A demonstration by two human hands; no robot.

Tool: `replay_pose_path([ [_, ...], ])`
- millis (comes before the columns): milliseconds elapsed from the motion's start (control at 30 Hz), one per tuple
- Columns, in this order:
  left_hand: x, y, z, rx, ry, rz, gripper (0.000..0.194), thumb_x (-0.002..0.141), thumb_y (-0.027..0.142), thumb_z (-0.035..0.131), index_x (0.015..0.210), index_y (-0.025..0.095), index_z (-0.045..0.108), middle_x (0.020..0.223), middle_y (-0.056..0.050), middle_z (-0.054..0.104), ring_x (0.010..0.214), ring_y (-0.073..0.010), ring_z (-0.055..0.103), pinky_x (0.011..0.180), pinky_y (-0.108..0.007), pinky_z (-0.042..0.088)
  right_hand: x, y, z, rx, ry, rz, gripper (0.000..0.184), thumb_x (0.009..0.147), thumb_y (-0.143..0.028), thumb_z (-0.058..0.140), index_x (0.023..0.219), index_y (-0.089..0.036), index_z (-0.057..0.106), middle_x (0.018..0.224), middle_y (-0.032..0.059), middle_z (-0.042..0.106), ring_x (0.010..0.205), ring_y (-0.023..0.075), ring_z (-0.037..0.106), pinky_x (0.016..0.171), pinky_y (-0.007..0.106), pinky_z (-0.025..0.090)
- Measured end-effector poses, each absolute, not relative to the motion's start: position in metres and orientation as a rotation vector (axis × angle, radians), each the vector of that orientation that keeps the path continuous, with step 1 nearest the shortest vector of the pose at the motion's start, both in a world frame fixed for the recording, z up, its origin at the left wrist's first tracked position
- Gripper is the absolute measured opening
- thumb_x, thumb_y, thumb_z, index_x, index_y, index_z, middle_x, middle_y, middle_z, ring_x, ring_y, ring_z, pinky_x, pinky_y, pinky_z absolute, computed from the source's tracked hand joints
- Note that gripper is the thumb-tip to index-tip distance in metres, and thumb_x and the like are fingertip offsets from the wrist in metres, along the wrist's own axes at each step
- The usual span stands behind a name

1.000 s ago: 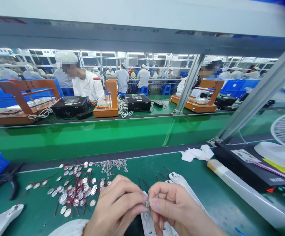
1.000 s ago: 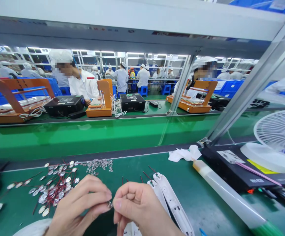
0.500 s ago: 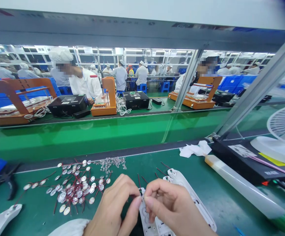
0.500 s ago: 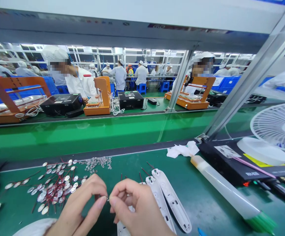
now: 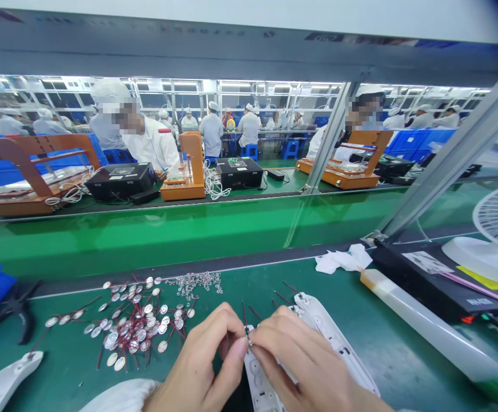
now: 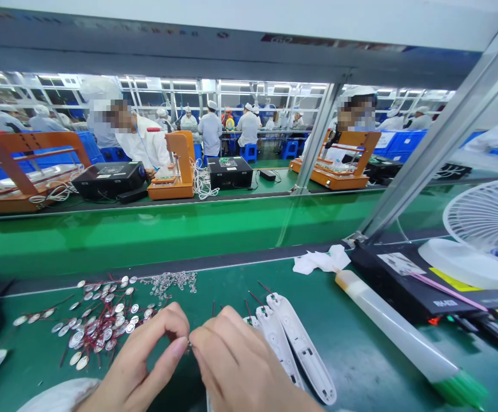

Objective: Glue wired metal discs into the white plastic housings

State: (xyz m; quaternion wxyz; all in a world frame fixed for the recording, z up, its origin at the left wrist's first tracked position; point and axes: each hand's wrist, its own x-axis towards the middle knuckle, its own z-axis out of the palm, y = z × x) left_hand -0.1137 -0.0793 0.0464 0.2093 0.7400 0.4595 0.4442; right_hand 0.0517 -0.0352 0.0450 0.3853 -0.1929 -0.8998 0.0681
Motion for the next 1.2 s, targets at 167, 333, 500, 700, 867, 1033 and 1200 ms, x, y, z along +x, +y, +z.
replay_pose_path([
  [167,-0.114,-0.079,0.047,1.897,1.303,1.155,0.019,0.09,0.018,0.037,0.073,0.02,0.044,0.066,0.003,0.045,0.059,-0.0104,0.044,0.055,-0.019,0.038,0.059,-0.04,0.054,-0.435,-2.392,-0.22,0.035,0.092,-0.005,0.024,0.099,-0.01,0.057,0.077,0.0073,0.066,0.07,0.0198,0.06,0.066,0.033,0.046],
  [333,-0.113,-0.078,0.048,1.89,1.337,1.14,0.019,0.091,0.019,0.036,0.073,0.02,0.044,0.067,0.003,0.045,0.06,-0.0106,0.044,0.056,-0.019,0.038,0.057,-0.034,0.055,-0.327,-2.332,-0.42,0.043,0.091,-0.001,0.018,0.089,-0.011,0.059,0.071,0.0041,0.066,0.065,0.0163,0.06,0.065,0.03,0.044],
  [500,-0.114,-0.08,0.047,2.053,1.338,1.138,0.015,0.091,0.015,0.037,0.079,0.021,0.044,0.071,0.004,0.046,0.062,-0.0097,0.045,0.058,-0.018,0.038,0.056,-0.029,0.047,-0.388,-2.345,-0.244,0.045,0.096,-0.01,0.018,0.082,-0.012,0.06,0.064,0.0037,0.061,0.059,0.0156,0.055,0.056,0.029,0.041],
  [700,-0.116,-0.079,0.045,2.27,1.363,1.043,0.014,0.094,0.016,0.034,0.084,0.022,0.042,0.076,0.002,0.049,0.067,-0.0113,0.049,0.06,-0.019,0.04,0.058,-0.031,0.041,-0.43,-2.35,-0.138,0.036,0.097,-0.014,0.025,0.085,-0.013,0.059,0.067,0.0027,0.058,0.063,0.0149,0.052,0.061,0.028,0.041],
  [867,-0.114,-0.081,0.046,2.385,1.415,0.96,0.02,0.096,0.019,0.03,0.081,0.021,0.043,0.073,0.001,0.051,0.066,-0.0127,0.051,0.057,-0.02,0.041,0.058,-0.031,0.041,-0.439,-2.351,-0.12,0.028,0.094,-0.012,0.032,0.085,-0.013,0.058,0.066,0.0032,0.056,0.062,0.0158,0.049,0.059,0.029,0.038],
  [1033,-0.111,-0.082,0.049,2.608,1.494,0.969,0.029,0.098,0.02,0.022,0.08,0.019,0.046,0.071,-0.001,0.055,0.061,-0.0132,0.051,0.056,-0.022,0.044,0.052,-0.031,0.037,-0.543,-2.23,0.082,0.024,0.09,-0.012,0.039,0.072,-0.016,0.054,0.06,0.0011,0.053,0.056,0.0133,0.046,0.051,0.025,0.037],
  [1200,-0.115,-0.076,0.055,3.067,1.398,0.979,0.037,0.098,0.016,0.019,0.085,0.015,0.054,0.074,-0.003,0.062,0.064,-0.0153,0.054,0.061,-0.027,0.045,0.045,-0.031,0.046,-0.819,-2.153,0.686,0.021,0.083,-0.012,0.042,0.067,-0.018,0.054,0.054,-0.0033,0.052,0.045,0.0087,0.046,0.042,0.019,0.037],
])
